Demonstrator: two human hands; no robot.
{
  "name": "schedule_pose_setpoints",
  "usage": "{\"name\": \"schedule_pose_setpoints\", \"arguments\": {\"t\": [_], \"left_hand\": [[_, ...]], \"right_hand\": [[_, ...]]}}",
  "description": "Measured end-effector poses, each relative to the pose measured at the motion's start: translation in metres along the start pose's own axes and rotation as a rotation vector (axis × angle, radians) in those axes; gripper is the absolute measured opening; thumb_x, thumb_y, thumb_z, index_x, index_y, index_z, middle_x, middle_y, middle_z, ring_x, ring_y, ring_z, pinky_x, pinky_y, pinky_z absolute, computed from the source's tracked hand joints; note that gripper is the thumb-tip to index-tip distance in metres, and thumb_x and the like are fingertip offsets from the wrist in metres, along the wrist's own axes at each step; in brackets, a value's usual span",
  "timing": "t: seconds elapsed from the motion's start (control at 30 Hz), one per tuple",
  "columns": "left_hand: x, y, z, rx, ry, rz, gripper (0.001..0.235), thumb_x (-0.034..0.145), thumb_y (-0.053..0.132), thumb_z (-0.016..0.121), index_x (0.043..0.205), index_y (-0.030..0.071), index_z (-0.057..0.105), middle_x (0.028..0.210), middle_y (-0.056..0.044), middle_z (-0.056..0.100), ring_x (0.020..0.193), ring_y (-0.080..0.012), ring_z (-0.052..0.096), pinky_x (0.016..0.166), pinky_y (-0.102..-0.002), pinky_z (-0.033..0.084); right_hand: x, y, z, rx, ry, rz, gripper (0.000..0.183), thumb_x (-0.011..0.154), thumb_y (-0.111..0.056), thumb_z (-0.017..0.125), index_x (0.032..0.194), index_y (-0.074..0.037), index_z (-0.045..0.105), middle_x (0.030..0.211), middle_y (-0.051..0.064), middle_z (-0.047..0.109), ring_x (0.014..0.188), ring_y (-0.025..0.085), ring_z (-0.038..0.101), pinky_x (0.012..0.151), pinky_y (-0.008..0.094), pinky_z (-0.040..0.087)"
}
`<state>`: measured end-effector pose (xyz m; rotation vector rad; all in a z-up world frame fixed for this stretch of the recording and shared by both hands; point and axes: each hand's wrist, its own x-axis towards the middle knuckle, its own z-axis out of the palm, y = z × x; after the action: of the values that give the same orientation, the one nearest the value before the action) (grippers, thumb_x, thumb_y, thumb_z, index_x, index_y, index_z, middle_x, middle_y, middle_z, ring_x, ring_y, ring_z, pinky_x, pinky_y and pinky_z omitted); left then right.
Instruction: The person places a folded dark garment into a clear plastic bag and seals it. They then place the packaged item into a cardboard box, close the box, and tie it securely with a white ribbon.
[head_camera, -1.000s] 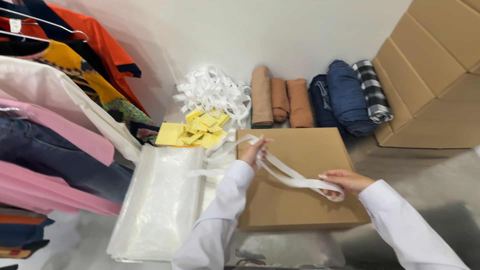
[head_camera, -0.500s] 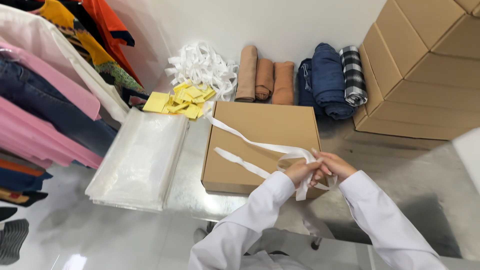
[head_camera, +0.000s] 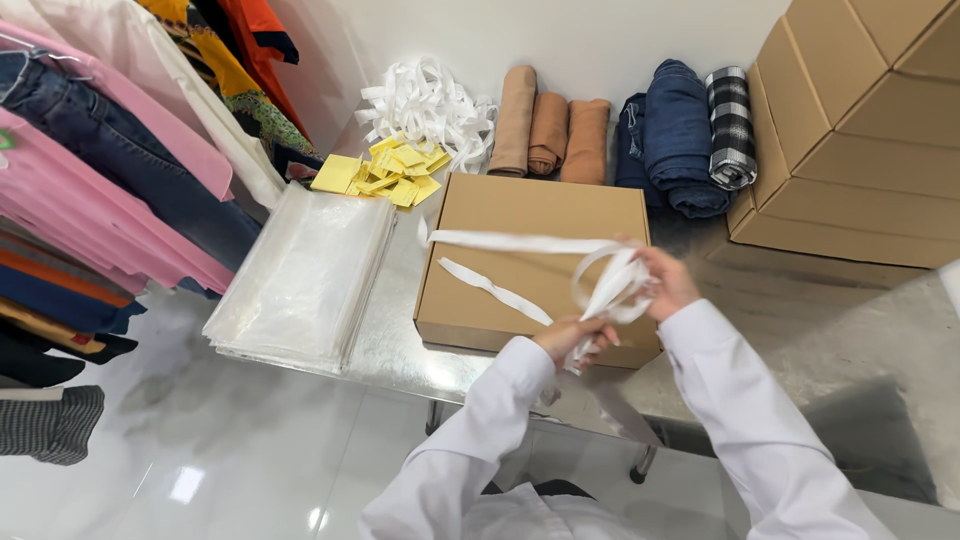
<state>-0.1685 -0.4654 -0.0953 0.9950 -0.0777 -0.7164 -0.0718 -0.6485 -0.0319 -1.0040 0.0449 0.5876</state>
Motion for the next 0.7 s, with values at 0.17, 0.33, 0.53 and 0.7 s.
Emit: {"name": "schedule_pose_setpoints", "arguments": {"t": [0.17, 0.33, 0.53, 0.7], "left_hand": [[0.017, -0.023, -0.064, -0.341, 0.291, 0.112, 0.024, 0.101, 0.031, 0.053, 0.097, 0.011, 0.067, 0.063, -0.001, 0.051, 0.048, -0.0133, 0.053, 0.040, -0.021, 0.038], [0.027, -0.021, -0.112, -0.486, 0.449, 0.205, 0.021, 0.105, 0.032, 0.044, 0.099, 0.015, 0.053, 0.069, 0.002, 0.052, 0.054, -0.0130, 0.054, 0.046, -0.020, 0.042], [-0.014, -0.003, -0.121, -0.552, 0.545, 0.238, 0.022, 0.104, 0.032, 0.043, 0.105, 0.014, 0.055, 0.077, -0.001, 0.053, 0.058, -0.0174, 0.058, 0.049, -0.021, 0.047], [-0.060, -0.011, -0.142, -0.616, 0.634, 0.220, 0.032, 0.106, 0.036, 0.031, 0.109, 0.014, 0.055, 0.085, -0.005, 0.057, 0.063, -0.0190, 0.061, 0.050, -0.022, 0.049]], "right_hand": [[-0.029, -0.028, -0.064, 0.215, 0.264, -0.264, 0.027, 0.090, -0.027, 0.063, 0.116, -0.025, 0.071, 0.108, -0.016, 0.075, 0.039, -0.005, 0.031, 0.039, 0.005, 0.021], [-0.104, -0.028, -0.033, 0.201, 0.309, -0.261, 0.031, 0.091, -0.028, 0.065, 0.122, -0.024, 0.071, 0.066, -0.015, 0.058, 0.038, -0.005, 0.028, 0.042, 0.005, 0.033], [-0.135, 0.013, -0.012, 0.229, 0.210, -0.252, 0.032, 0.096, -0.031, 0.062, 0.125, -0.019, 0.066, 0.061, -0.011, 0.051, 0.040, -0.004, 0.036, 0.047, 0.012, 0.043], [-0.169, 0.045, 0.033, 0.233, 0.276, -0.325, 0.032, 0.094, -0.030, 0.064, 0.123, -0.016, 0.067, 0.071, -0.008, 0.061, 0.041, -0.005, 0.036, 0.046, 0.008, 0.040]]}}
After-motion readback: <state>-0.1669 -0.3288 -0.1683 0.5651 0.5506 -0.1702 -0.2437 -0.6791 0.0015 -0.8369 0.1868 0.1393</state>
